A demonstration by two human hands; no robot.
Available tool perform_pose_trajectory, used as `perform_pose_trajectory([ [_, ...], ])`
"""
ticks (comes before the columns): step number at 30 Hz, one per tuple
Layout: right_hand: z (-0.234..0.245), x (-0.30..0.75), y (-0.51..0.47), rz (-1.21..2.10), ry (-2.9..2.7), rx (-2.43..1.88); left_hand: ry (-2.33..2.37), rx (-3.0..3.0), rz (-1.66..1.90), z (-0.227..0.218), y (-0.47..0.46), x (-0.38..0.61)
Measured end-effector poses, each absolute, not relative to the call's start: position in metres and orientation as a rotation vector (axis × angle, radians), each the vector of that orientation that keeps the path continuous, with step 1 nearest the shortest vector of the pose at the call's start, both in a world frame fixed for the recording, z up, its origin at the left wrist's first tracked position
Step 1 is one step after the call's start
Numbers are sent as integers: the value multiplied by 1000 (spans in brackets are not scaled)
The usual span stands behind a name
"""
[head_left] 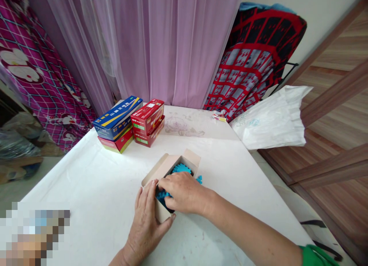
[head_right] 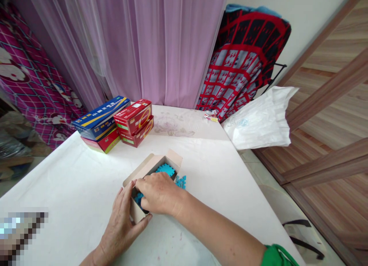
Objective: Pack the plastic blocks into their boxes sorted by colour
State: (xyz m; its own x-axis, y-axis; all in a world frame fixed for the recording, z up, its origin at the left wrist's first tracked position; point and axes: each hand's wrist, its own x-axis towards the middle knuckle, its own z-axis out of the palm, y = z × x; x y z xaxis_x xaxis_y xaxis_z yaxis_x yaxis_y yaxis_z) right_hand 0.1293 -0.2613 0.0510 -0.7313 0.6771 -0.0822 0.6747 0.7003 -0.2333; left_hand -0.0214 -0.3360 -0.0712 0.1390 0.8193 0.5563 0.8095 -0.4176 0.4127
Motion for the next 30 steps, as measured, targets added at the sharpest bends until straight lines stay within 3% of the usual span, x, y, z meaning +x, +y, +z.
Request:
perform_pose_trajectory([
  [5, 66, 143, -261, 616, -2461, -1315, 1683, 2332, 1148, -66, -337, -21],
  [15, 42, 169, -265, -14, -2496, -672, 1681, 2332, 1150, -67, -336, -21],
  [30, 36, 171, -265, 15, -2565, -459, 1674, 2299, 1146, -71, -336, -22],
])
